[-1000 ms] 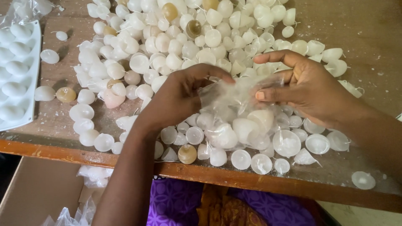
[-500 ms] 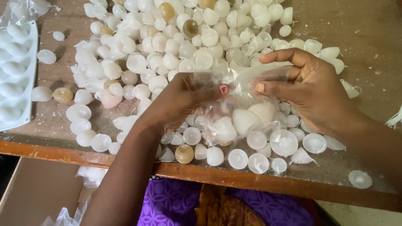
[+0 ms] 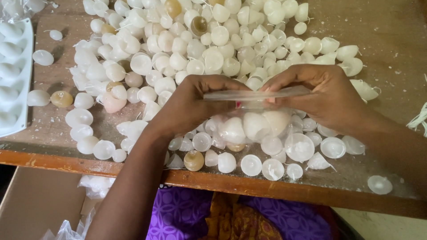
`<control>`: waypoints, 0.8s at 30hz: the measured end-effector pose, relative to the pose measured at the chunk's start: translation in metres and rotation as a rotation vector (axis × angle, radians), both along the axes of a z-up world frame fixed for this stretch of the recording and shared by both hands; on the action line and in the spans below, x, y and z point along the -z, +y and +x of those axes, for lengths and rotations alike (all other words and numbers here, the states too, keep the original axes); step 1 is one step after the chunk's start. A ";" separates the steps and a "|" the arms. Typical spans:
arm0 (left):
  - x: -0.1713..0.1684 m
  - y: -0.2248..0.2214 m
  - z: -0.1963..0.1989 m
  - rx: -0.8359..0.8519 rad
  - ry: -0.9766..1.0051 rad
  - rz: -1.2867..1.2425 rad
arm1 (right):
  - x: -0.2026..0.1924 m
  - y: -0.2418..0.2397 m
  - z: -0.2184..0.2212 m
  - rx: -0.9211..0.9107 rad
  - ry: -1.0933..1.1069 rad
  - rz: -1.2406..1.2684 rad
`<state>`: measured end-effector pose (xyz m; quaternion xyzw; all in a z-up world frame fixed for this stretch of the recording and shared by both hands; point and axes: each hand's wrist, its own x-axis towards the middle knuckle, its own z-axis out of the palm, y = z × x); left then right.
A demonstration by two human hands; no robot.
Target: The person packs small white tealight-style candles into a clear plastic bag, filling it from the pile on the table, then seals the bag and places it into a cardboard box alongside other filled bags. They repeat the filling and bagging cycle with the candle pile.
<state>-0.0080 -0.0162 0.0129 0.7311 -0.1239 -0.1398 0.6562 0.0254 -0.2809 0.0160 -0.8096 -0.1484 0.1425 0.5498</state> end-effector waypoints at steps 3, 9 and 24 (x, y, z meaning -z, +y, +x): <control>0.005 0.008 0.002 0.012 -0.026 0.120 | 0.009 -0.009 0.008 -0.262 -0.126 0.043; -0.006 0.006 -0.003 0.130 -0.084 0.097 | -0.002 -0.024 0.006 -0.596 -0.146 0.235; 0.005 0.024 -0.023 -0.046 -0.175 -0.108 | 0.013 -0.001 -0.020 -0.528 -1.449 -0.594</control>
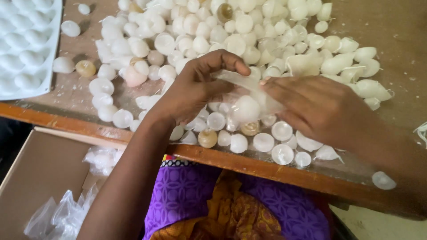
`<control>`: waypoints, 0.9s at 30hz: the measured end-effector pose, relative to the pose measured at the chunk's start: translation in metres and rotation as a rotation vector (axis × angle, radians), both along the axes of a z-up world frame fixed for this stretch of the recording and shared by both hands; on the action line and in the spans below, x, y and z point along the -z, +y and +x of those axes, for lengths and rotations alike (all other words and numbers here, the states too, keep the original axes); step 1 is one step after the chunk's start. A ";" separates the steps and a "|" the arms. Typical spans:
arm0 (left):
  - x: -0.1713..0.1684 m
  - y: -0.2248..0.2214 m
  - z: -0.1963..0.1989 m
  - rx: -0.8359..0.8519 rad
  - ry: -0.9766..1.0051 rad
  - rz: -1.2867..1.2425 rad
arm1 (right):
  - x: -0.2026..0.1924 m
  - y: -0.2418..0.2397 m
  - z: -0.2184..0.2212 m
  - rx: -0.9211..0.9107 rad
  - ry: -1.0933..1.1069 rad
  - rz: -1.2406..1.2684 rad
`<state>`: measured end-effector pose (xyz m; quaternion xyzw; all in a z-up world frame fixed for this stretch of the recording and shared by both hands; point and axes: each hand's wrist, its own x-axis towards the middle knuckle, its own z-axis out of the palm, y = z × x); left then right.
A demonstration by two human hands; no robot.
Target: The person packs small white tealight-style candles into a clear plastic bag, filling it from the pile on the table, then seals the bag and places it into a cardboard box alongside other filled bags. They repeat the filling and bagging cycle with the candle pile.
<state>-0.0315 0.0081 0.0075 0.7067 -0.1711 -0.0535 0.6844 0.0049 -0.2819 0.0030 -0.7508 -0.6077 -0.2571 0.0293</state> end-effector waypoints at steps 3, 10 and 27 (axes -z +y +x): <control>-0.022 0.020 -0.036 0.011 0.049 -0.068 | -0.035 0.012 -0.016 0.128 0.404 -0.007; -0.035 0.086 -0.113 0.174 -0.216 -0.240 | -0.070 0.091 -0.051 -0.010 1.539 0.151; 0.086 0.246 -0.269 -0.923 0.467 -0.653 | 0.062 0.374 -0.178 0.100 1.889 -0.090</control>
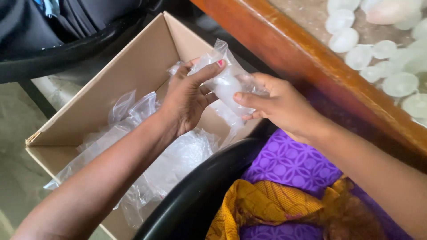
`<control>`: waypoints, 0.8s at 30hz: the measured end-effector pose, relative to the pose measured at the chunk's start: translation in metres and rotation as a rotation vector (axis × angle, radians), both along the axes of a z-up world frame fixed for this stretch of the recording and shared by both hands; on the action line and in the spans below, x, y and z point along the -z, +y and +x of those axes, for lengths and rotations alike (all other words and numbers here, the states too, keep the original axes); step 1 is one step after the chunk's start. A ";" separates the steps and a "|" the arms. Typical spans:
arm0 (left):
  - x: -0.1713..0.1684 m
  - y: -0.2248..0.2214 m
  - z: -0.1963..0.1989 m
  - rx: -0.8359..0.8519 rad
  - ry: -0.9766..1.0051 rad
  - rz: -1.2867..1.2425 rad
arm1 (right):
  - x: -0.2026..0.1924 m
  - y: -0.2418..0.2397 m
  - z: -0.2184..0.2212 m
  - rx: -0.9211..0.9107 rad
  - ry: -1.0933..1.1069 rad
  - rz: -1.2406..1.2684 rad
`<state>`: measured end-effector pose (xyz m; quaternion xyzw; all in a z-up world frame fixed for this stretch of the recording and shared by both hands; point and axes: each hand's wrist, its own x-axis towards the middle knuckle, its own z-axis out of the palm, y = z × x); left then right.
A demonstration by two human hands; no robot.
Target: The person packs small white tealight-style candles into a clear plastic bag, filling it from the pile on the table, then seals the bag and places it into a cardboard box alongside other filled bags. They repeat the filling and bagging cycle with the candle pile.
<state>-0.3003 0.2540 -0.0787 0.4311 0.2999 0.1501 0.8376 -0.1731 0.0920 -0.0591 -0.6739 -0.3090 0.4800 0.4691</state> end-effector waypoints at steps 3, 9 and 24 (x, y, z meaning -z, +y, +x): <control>0.055 0.025 -0.008 -0.174 0.008 -0.149 | 0.053 0.043 -0.001 0.007 0.205 0.043; 0.153 0.033 -0.016 -0.226 0.173 -0.313 | 0.156 0.080 -0.025 -0.011 0.126 -0.169; 0.378 0.157 0.066 -0.745 0.662 0.020 | 0.185 0.074 -0.032 -0.205 -0.343 -0.270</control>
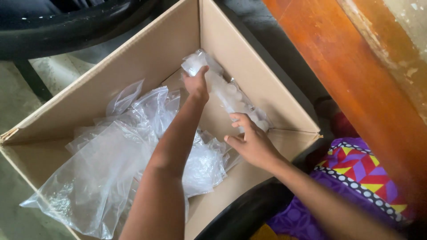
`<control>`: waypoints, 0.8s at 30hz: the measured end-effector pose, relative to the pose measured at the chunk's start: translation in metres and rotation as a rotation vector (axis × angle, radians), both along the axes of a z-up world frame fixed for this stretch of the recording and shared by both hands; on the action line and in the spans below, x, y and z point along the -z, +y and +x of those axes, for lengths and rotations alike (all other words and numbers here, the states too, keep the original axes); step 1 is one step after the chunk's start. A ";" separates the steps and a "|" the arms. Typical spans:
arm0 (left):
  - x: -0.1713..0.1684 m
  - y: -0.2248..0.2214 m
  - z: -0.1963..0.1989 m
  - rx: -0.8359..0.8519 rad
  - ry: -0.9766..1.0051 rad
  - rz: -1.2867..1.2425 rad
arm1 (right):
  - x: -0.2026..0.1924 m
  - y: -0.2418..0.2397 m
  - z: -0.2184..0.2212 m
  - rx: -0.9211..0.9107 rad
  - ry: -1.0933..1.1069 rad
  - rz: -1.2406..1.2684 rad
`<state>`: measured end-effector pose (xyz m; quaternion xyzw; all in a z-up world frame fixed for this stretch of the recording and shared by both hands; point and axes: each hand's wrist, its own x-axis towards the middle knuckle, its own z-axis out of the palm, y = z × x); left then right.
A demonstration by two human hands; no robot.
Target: The person packs small white tealight-style candles into a clear plastic bag, filling it from the pile on the table, then seals the bag and places it into a cardboard box alongside other filled bags. They repeat the filling and bagging cycle with the candle pile.
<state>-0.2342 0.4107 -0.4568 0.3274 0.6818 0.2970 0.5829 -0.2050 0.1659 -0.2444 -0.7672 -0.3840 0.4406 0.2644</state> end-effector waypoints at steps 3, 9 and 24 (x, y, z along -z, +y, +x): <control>0.007 0.013 0.029 -0.093 -0.170 0.030 | -0.014 0.002 -0.002 -0.023 -0.026 0.026; 0.029 0.016 0.053 -0.008 0.115 0.138 | -0.025 0.006 0.000 -0.012 -0.001 0.083; 0.013 -0.033 0.007 0.915 0.911 0.974 | -0.036 0.010 0.003 0.013 -0.060 0.115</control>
